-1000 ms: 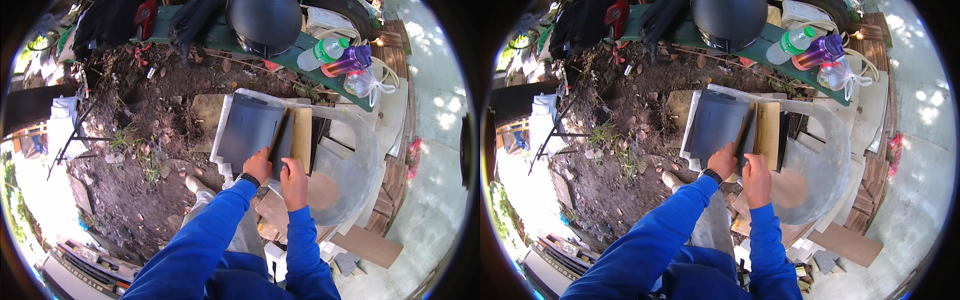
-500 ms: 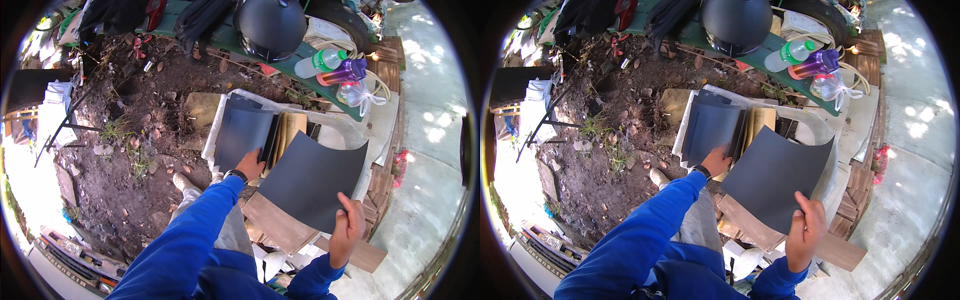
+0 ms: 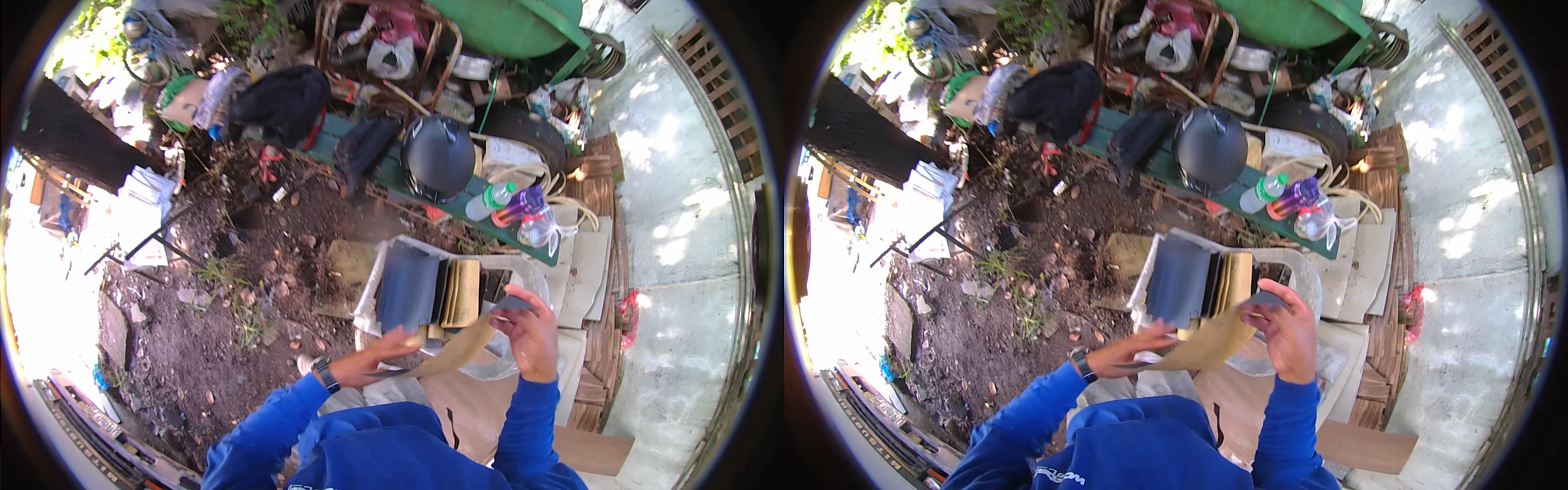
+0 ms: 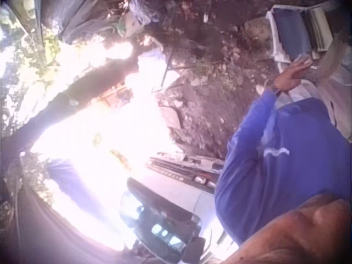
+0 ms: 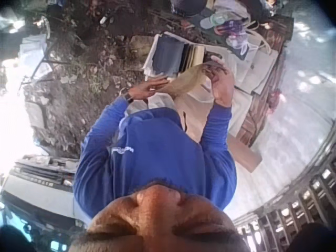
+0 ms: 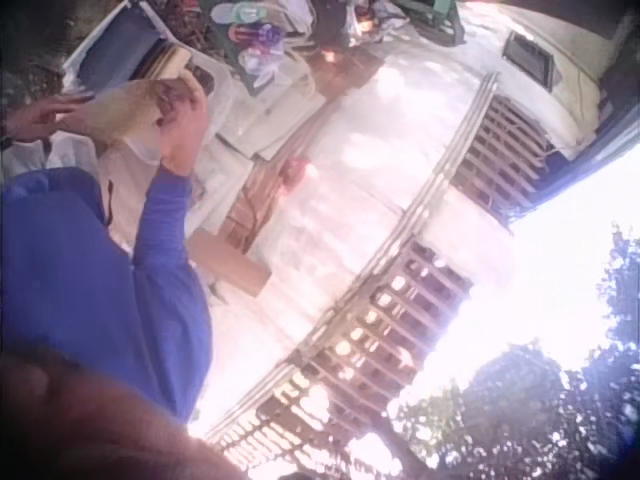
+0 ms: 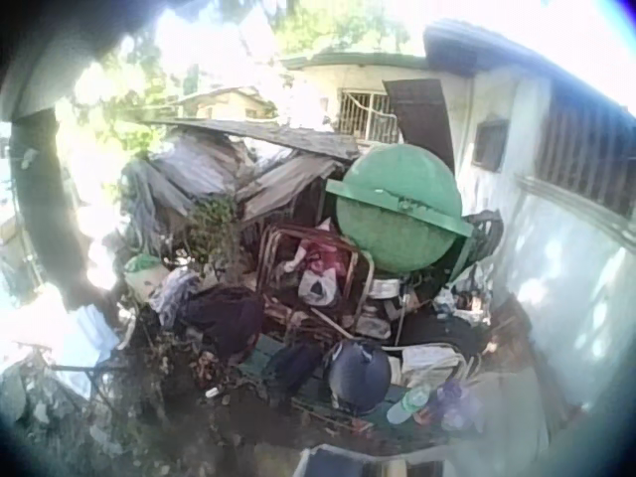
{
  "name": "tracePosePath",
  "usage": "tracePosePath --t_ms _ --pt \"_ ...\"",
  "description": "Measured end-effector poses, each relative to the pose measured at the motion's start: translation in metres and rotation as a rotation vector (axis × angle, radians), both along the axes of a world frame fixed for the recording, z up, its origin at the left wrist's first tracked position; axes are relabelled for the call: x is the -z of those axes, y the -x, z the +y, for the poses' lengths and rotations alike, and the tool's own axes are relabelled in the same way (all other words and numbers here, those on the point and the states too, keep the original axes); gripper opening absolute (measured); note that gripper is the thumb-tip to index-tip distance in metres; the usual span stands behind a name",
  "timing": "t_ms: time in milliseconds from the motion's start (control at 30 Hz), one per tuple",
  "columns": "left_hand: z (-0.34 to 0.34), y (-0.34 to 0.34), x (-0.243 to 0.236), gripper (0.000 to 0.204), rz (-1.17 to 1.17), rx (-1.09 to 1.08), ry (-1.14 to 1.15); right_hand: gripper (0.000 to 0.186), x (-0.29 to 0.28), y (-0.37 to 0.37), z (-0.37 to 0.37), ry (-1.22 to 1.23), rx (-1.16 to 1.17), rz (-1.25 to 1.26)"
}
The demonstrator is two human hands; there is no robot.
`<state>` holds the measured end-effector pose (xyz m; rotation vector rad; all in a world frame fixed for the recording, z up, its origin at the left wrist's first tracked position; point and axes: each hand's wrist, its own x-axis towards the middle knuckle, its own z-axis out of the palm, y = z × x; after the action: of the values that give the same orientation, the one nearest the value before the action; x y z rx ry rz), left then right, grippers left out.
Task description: The person sands the hood of a white car using a sanding block. They walk around the cluttered yard to retrieve more sandpaper sheets from a pile and a drawer, then return to the car to continue sanding the surface.
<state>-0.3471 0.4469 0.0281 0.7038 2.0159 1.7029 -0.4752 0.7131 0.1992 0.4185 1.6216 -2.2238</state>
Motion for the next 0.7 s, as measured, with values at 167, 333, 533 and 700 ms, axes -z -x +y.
tracePosePath --t_ms 167,333,533,700 --pt "-0.006 -0.091 -0.046 0.050 -0.805 -0.402 -0.407 0.021 0.033 0.011 -0.053 -0.245 -0.061 0.119" --pt "-0.031 -0.156 -0.041 0.025 -0.608 -1.035 -0.726 0.023 0.030 -0.016 -0.123 -1.044 -0.365 0.860" --pt "-0.112 -0.262 -0.044 0.027 -0.384 -1.358 -0.698 0.042 0.052 -0.082 -0.180 -0.063 -0.934 -0.058" --pt "-0.129 -0.384 -0.051 0.033 -0.420 -1.441 -0.755 0.043 0.098 -0.181 -0.224 -0.047 -1.258 -0.068"
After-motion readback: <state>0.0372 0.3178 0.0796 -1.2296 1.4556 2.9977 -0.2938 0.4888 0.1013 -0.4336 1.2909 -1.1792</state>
